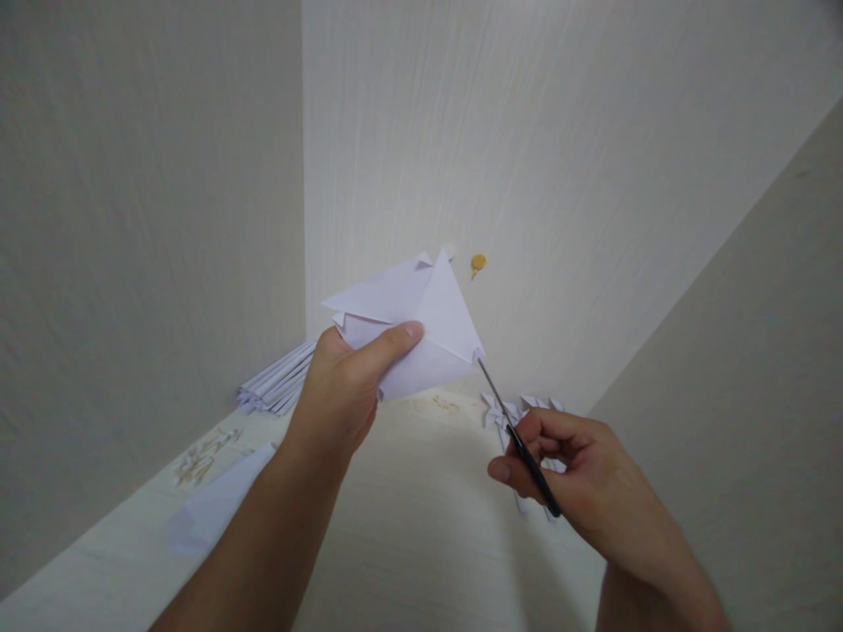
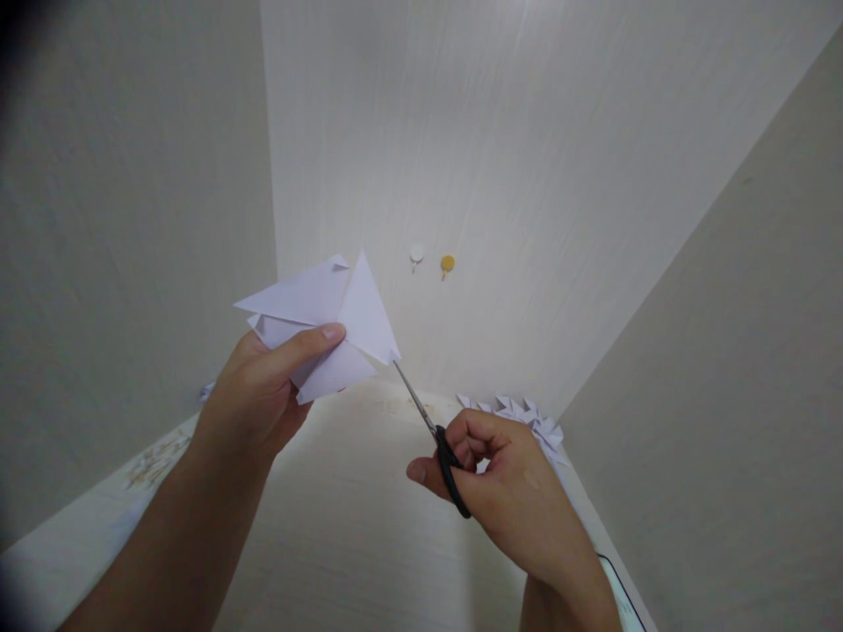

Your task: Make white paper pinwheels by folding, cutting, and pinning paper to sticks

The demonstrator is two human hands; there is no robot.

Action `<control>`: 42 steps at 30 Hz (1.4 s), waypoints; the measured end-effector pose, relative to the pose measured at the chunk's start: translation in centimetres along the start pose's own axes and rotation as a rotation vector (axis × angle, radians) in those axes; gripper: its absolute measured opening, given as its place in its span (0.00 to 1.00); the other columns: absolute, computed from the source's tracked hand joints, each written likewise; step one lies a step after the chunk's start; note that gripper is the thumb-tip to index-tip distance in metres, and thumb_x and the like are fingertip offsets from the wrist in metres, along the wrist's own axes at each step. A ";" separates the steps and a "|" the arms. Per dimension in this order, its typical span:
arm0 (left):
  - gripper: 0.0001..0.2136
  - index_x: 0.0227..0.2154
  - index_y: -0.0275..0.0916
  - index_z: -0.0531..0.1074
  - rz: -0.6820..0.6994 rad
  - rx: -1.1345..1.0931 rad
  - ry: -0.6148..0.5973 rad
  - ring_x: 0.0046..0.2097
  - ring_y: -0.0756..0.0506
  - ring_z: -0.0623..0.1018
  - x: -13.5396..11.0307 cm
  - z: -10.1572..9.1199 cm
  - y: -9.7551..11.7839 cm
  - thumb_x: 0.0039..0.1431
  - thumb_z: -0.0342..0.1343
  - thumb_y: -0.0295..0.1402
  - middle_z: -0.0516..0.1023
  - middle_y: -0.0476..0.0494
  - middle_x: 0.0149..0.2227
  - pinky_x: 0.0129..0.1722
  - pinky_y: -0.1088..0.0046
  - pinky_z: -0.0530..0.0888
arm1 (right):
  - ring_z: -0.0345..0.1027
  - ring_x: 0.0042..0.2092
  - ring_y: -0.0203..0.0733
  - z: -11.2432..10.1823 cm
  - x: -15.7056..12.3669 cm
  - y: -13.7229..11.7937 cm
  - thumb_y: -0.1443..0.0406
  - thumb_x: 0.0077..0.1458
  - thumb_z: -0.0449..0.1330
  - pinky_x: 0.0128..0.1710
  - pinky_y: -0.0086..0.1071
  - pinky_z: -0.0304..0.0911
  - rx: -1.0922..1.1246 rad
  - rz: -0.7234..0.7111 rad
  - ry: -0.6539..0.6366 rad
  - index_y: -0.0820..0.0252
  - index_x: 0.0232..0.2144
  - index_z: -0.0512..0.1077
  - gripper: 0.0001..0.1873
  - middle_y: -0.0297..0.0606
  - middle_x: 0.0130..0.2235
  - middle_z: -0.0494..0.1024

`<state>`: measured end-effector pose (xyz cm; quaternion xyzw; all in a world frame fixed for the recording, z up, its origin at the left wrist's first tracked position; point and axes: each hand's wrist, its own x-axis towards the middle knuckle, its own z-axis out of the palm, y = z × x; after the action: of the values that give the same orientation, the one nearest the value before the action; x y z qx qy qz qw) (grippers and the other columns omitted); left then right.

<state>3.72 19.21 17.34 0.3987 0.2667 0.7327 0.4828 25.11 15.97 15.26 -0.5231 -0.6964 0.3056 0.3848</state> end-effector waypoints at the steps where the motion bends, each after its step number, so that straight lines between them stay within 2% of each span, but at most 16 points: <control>1: 0.20 0.45 0.37 0.79 0.000 -0.004 -0.002 0.36 0.41 0.84 0.0 0.0 0.0 0.46 0.69 0.34 0.85 0.43 0.38 0.36 0.68 0.80 | 0.53 0.24 0.32 0.0 0.0 0.0 0.51 0.44 0.74 0.22 0.28 0.50 -0.001 0.000 -0.002 0.58 0.19 0.66 0.24 0.27 0.21 0.64; 10: 0.21 0.46 0.35 0.79 -0.003 -0.041 -0.006 0.37 0.40 0.84 0.0 0.0 0.0 0.47 0.69 0.32 0.86 0.41 0.39 0.37 0.68 0.81 | 0.55 0.22 0.32 -0.1 0.0 0.1 0.52 0.43 0.75 0.21 0.27 0.52 0.024 -0.002 -0.003 0.58 0.17 0.65 0.25 0.28 0.18 0.67; 14: 0.19 0.43 0.33 0.80 0.001 -0.030 -0.003 0.39 0.39 0.84 0.3 -0.6 -0.5 0.47 0.70 0.34 0.86 0.39 0.40 0.40 0.65 0.81 | 0.59 0.20 0.32 -0.1 0.1 -0.1 0.53 0.44 0.74 0.20 0.27 0.53 0.048 0.069 -0.067 0.58 0.18 0.68 0.22 0.30 0.16 0.71; 17: 0.18 0.40 0.33 0.81 0.037 0.044 0.011 0.40 0.39 0.84 1.5 -1.7 -1.7 0.46 0.71 0.37 0.86 0.38 0.41 0.41 0.66 0.81 | 0.62 0.20 0.33 0.0 0.6 0.1 0.53 0.43 0.74 0.19 0.26 0.55 0.089 0.122 -0.130 0.58 0.20 0.68 0.21 0.32 0.18 0.74; 19: 0.19 0.40 0.33 0.81 0.041 0.134 0.060 0.40 0.39 0.84 2.5 -2.6 -2.7 0.46 0.71 0.38 0.85 0.37 0.41 0.40 0.67 0.80 | 0.65 0.19 0.34 0.5 1.2 0.9 0.52 0.43 0.73 0.19 0.26 0.57 0.121 0.158 -0.115 0.57 0.23 0.66 0.23 0.33 0.20 0.77; 20: 0.19 0.40 0.33 0.81 0.016 0.197 0.080 0.40 0.40 0.84 3.0 -3.2 -3.3 0.46 0.71 0.38 0.85 0.37 0.41 0.39 0.68 0.80 | 0.65 0.19 0.35 1.0 1.4 1.7 0.51 0.43 0.73 0.19 0.27 0.59 0.123 0.166 -0.059 0.56 0.26 0.64 0.23 0.32 0.19 0.77; 23: 0.14 0.36 0.32 0.80 -0.142 0.401 0.160 0.38 0.41 0.83 3.2 -5.0 -5.4 0.47 0.70 0.35 0.85 0.35 0.39 0.34 0.72 0.78 | 0.67 0.20 0.36 3.3 1.5 5.1 0.49 0.46 0.71 0.19 0.27 0.60 0.031 0.226 0.059 0.53 0.28 0.60 0.25 0.31 0.21 0.77; 25: 0.12 0.34 0.32 0.79 -0.278 0.483 0.185 0.35 0.42 0.82 1.7 -6.4 -6.9 0.48 0.68 0.33 0.84 0.35 0.37 0.27 0.73 0.77 | 0.67 0.19 0.36 5.3 0.6 7.8 0.50 0.47 0.70 0.18 0.26 0.58 -0.062 0.302 0.062 0.53 0.26 0.57 0.26 0.29 0.19 0.74; 28: 0.10 0.33 0.31 0.78 -0.400 0.536 0.189 0.31 0.41 0.81 -2.8 -9.0 -8.4 0.48 0.67 0.31 0.84 0.34 0.35 0.22 0.72 0.75 | 0.63 0.17 0.34 8.0 -1.9 11.0 0.56 0.51 0.69 0.16 0.27 0.54 -0.141 0.393 0.078 0.54 0.24 0.59 0.22 0.29 0.18 0.73; 32: 0.09 0.34 0.32 0.78 -0.485 0.594 0.158 0.33 0.38 0.82 -9.2 -12.4 -8.7 0.51 0.65 0.32 0.84 0.32 0.35 0.25 0.66 0.78 | 0.70 0.24 0.37 10.2 -5.3 12.1 0.60 0.52 0.71 0.23 0.28 0.62 -0.287 0.447 0.122 0.59 0.26 0.66 0.17 0.32 0.23 0.75; 35: 0.06 0.29 0.33 0.79 -0.429 0.653 0.148 0.38 0.36 0.83 -11.9 -14.1 -8.2 0.49 0.67 0.30 0.84 0.32 0.34 0.35 0.63 0.80 | 0.75 0.37 0.41 11.1 -6.9 11.5 0.58 0.61 0.66 0.37 0.36 0.72 -0.386 0.464 0.099 0.63 0.38 0.74 0.12 0.38 0.38 0.80; 37: 0.04 0.28 0.35 0.79 -0.377 0.673 0.148 0.41 0.36 0.83 -12.8 -14.7 -8.0 0.49 0.67 0.29 0.85 0.33 0.36 0.43 0.63 0.79 | 0.75 0.45 0.44 11.6 -7.5 11.0 0.58 0.65 0.62 0.45 0.42 0.74 -0.441 0.479 0.078 0.62 0.49 0.74 0.15 0.42 0.49 0.78; 39: 0.03 0.29 0.35 0.79 -0.332 0.683 0.153 0.41 0.37 0.84 -13.4 -15.1 -7.9 0.51 0.65 0.29 0.85 0.33 0.37 0.45 0.63 0.79 | 0.74 0.49 0.47 12.0 -8.1 10.5 0.59 0.66 0.61 0.48 0.46 0.73 -0.487 0.495 0.070 0.60 0.53 0.72 0.17 0.44 0.54 0.76; 42: 0.04 0.31 0.34 0.79 -0.270 0.689 0.154 0.42 0.38 0.84 -14.2 -15.3 -7.8 0.53 0.63 0.29 0.86 0.33 0.38 0.47 0.62 0.79 | 0.74 0.51 0.48 12.7 -8.9 10.2 0.59 0.66 0.61 0.49 0.47 0.73 -0.540 0.502 0.083 0.60 0.55 0.71 0.18 0.44 0.55 0.75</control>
<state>-2.21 9.15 -1.58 0.4427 0.5832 0.5577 0.3910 20.66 9.77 -1.66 -0.7722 -0.5856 0.1744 0.1739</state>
